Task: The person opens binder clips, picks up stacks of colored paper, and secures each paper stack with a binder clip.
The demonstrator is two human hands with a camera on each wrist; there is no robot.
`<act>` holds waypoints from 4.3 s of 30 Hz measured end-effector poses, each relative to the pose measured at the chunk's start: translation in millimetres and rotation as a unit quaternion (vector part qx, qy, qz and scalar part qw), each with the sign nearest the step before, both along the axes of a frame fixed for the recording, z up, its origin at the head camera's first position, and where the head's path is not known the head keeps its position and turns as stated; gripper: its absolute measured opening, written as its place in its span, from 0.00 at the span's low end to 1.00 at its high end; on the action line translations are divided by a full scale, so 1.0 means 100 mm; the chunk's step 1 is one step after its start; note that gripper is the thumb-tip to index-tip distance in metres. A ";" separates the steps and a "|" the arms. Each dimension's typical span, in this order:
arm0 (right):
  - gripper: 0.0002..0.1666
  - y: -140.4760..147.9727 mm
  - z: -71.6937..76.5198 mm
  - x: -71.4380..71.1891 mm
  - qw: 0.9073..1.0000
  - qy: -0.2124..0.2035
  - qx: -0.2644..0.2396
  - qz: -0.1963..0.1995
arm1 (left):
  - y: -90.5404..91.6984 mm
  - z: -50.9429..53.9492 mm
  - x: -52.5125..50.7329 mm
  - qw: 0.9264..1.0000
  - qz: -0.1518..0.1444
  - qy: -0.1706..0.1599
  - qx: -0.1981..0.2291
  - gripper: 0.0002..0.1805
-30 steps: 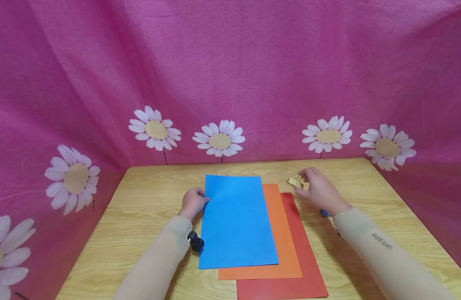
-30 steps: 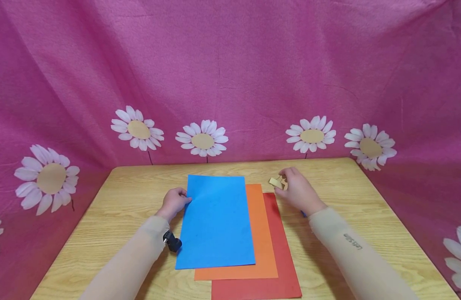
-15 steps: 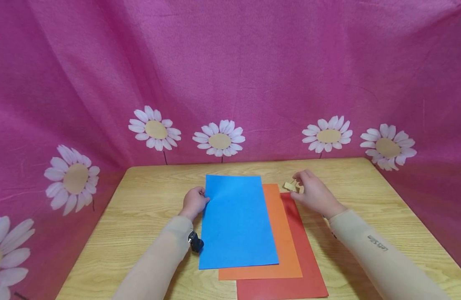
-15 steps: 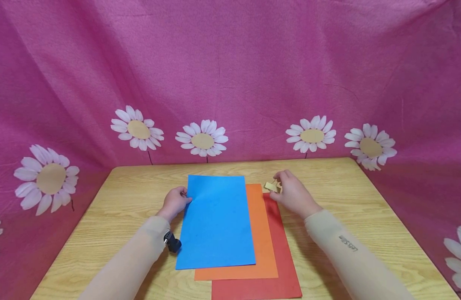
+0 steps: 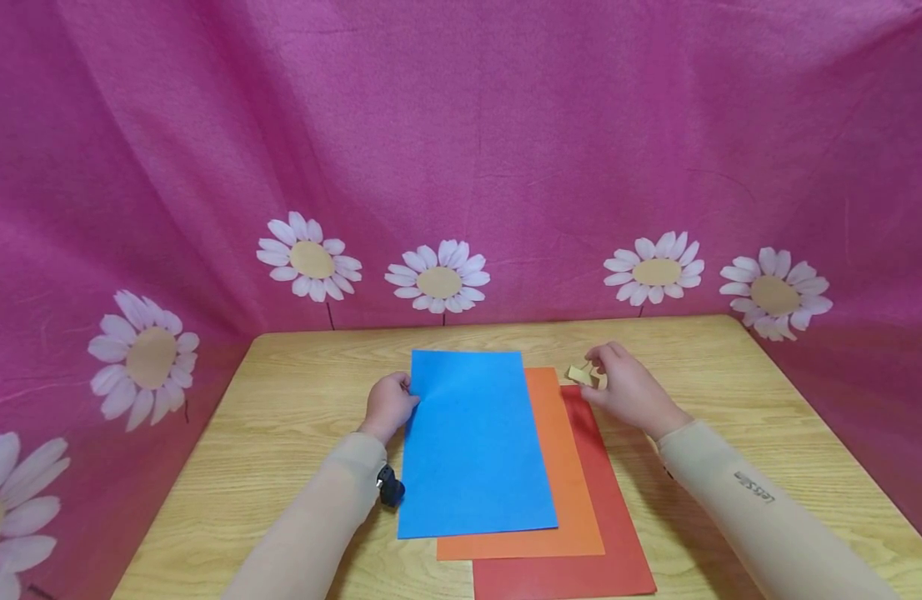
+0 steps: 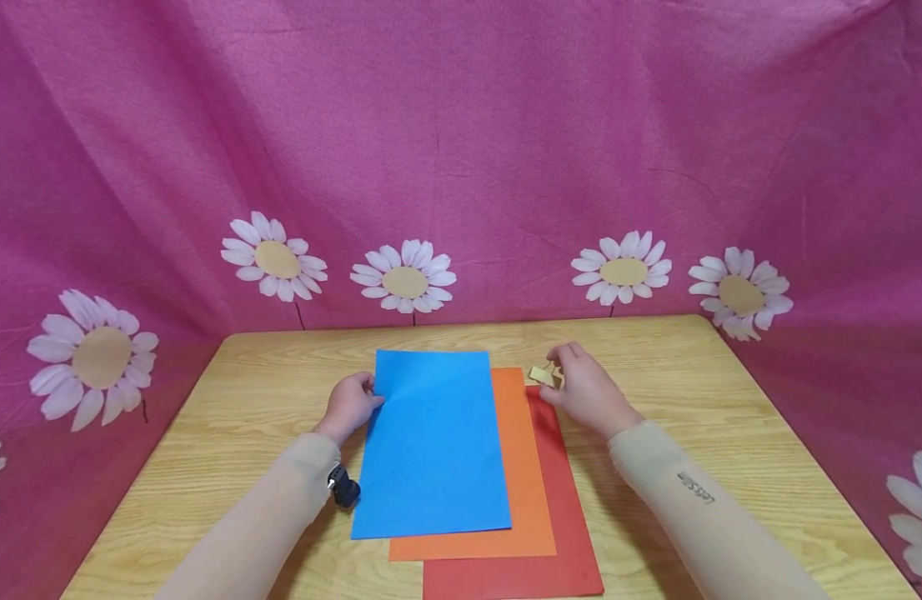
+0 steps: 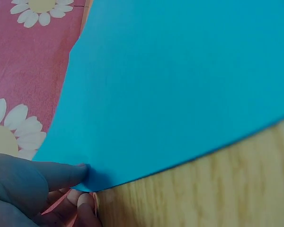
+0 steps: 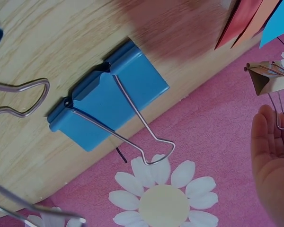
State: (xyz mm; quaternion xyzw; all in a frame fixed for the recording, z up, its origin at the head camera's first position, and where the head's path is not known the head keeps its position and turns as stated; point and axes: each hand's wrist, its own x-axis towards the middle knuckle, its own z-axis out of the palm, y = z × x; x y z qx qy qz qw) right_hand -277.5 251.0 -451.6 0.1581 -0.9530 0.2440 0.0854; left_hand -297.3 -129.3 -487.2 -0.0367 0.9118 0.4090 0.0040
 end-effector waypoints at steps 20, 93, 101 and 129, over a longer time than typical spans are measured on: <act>0.32 -0.13 0.04 0.01 0.999 -0.027 -0.037 0.013 | -0.05 -0.04 -0.03 0.997 -0.041 0.019 -0.055 0.09; 0.22 -1.24 0.20 -0.41 0.991 0.062 0.043 0.113 | -0.07 -0.01 0.03 0.991 -0.078 0.050 -0.097 0.11; 0.19 -1.32 0.25 -0.50 0.986 0.090 0.070 0.123 | -0.07 -0.01 0.03 0.991 -0.079 0.047 -0.097 0.09; 0.14 -1.57 0.34 -0.74 0.983 0.064 0.126 0.113 | -0.08 -0.02 0.03 0.991 -0.080 0.055 -0.092 0.04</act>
